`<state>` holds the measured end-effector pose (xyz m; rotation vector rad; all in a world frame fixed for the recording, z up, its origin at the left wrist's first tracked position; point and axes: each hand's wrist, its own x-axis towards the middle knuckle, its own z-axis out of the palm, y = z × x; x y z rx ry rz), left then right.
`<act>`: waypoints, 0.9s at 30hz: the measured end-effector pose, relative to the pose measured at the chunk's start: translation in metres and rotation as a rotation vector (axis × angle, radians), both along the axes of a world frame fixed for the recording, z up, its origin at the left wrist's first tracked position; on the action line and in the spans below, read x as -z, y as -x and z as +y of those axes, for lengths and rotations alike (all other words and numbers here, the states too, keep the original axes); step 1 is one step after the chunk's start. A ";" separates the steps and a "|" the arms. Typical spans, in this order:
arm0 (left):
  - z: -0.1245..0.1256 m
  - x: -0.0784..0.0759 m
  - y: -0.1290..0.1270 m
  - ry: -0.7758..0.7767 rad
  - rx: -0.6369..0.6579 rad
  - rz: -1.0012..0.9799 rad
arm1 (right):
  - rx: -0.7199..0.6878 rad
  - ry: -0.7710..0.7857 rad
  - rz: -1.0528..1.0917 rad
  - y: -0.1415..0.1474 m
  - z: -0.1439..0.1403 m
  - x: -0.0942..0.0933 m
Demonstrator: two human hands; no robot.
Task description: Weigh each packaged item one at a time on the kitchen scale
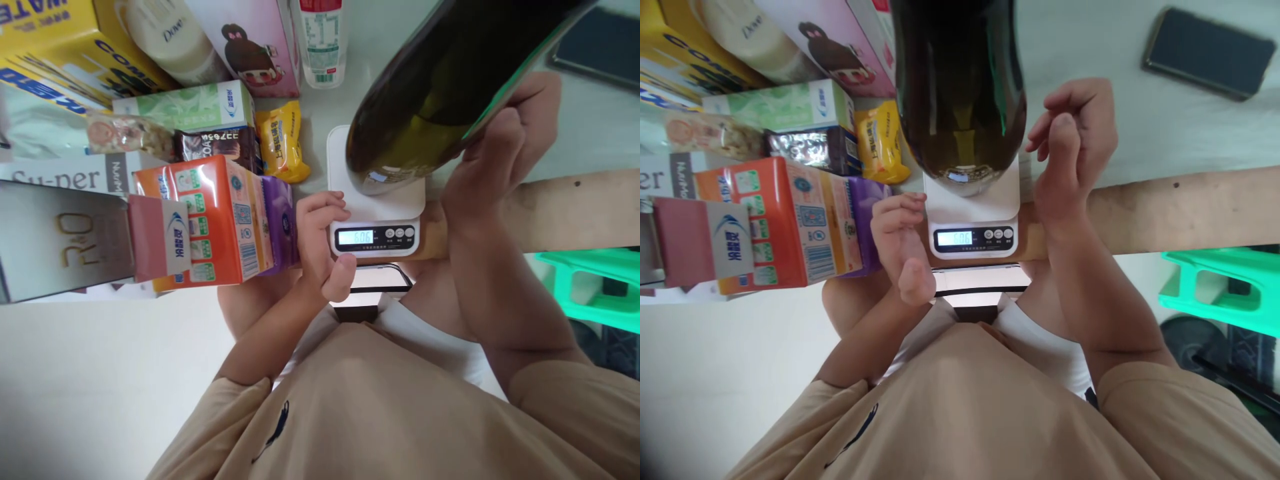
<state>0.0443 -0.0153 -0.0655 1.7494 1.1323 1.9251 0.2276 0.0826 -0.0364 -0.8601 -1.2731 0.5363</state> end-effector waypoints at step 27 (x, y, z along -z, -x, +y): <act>-0.011 -0.033 0.012 0.255 0.214 0.078 | -0.192 -0.185 -0.115 -0.005 0.007 0.009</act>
